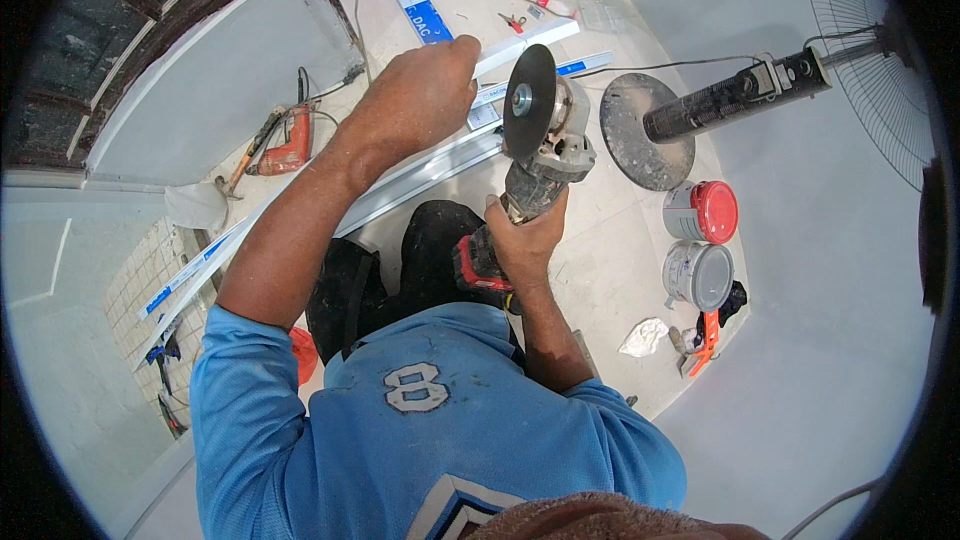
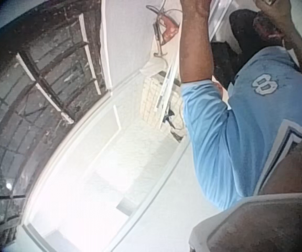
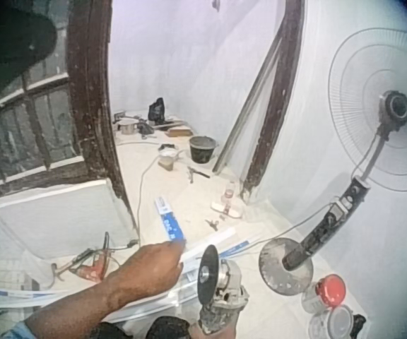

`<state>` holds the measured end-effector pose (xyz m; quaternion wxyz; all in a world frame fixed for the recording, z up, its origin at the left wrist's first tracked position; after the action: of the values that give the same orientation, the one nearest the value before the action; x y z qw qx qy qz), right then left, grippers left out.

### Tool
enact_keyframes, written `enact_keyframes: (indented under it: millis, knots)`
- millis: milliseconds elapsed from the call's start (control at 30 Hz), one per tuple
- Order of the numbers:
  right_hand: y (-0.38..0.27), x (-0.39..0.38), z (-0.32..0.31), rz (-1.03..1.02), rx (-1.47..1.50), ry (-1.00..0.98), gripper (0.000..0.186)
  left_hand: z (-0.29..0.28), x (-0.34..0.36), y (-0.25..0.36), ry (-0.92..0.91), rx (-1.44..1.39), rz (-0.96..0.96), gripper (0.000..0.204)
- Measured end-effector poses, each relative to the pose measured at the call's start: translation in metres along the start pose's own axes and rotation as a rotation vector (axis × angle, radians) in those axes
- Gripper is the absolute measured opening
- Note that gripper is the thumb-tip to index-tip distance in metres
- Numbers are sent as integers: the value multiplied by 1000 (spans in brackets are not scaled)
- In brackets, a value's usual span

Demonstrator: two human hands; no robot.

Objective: The person measures and marks long white metal profiles using a tape measure, square ruler, and marker, then cuts the marked sections with an angle grinder. The person handles the profiles, tools, and cut pieces on the floor.

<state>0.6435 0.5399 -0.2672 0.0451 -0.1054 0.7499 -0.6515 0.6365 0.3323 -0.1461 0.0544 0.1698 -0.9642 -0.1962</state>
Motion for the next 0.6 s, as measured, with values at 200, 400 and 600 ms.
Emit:
enact_keyframes:
  millis: [200,400,600]
  knots:
    - [1,-1,0,-12,-25,1,58,1,-1,-2,5,4,3,22]
    - [1,-1,0,-16,-19,-3,57,-1,-1,0,-2,-5,-7,22]
    - [2,-1,1,-24,-12,8,56,0,0,0,18,7,14,23]
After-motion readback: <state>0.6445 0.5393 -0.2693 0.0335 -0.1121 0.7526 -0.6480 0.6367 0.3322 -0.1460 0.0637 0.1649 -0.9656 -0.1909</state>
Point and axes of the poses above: each hand's wrist, its own x-axis towards the middle knuckle, its own z-axis out of the palm, y = z × x, the point moved 7 cm from there along x, towards the middle knuckle, and after that the axes turned 6 degrees about y, right-handed, at the moved point
